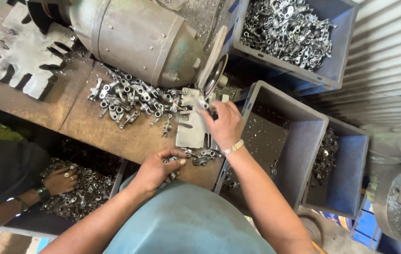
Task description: The person repeatedly picks small metal parts from a pile on the table and presses them against a rotating grinding wheel to smooth edges. Finished parts are placed into a bin to the right. The process is continuous and repetitive throughout the clip.
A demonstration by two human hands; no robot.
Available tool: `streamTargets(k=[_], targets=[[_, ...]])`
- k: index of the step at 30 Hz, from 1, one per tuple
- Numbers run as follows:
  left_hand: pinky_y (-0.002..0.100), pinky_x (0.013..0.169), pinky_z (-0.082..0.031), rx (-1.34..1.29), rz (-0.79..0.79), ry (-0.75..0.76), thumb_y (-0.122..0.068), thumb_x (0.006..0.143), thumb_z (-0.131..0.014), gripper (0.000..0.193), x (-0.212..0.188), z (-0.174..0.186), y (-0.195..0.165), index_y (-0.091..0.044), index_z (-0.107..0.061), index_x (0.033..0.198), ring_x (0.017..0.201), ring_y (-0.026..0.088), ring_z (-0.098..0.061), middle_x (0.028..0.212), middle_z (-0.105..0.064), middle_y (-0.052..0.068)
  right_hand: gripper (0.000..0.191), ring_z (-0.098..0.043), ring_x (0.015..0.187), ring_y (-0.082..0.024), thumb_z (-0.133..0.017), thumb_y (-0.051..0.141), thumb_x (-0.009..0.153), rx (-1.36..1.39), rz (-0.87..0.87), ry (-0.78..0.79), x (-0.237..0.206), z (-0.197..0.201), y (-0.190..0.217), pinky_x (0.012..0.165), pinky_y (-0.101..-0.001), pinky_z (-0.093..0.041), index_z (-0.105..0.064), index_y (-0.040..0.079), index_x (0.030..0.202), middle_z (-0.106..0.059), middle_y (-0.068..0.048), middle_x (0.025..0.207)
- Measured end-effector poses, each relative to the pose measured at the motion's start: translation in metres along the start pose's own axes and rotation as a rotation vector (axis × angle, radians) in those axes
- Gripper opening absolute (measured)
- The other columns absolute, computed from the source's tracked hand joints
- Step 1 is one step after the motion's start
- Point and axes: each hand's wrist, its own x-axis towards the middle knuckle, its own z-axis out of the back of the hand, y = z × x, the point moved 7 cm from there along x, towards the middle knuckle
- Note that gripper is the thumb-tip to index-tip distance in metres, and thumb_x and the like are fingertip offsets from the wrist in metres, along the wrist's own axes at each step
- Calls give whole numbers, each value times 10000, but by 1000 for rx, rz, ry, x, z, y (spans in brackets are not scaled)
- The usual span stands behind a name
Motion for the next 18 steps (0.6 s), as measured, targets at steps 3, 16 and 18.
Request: streamTargets(k=[3,16,18], targets=[[220,469,-360,30,3,3,-130,882,-743,164,-1,0,-1,-110,-775,1042,528,53,-518,648,-647,-23,314,-657,752,-270,-887,297,817,-5,22,-35,4,2,0,689,-392,-531,-654,89,844,-680,-66,778],[213,589,-523,-191,-157,47,-212,911,-702,392,-3,1,-25,-136,-649,1292,722,53,-640,975,-737,-6,254,-675,721,-263,-886,233,785,369,145,314,-43,17,32,658,-375,-544,-697,77,853,-691,-76,777],[235,630,-550,-261,-140,144,-209,962,-706,334,0,-3,-23,-47,-702,1254,743,103,-660,948,-716,69,231,-690,773,-273,-860,210,815,421,108,274,-52,23,31,704,-372,-558,-705,65,906,-716,-93,844]])
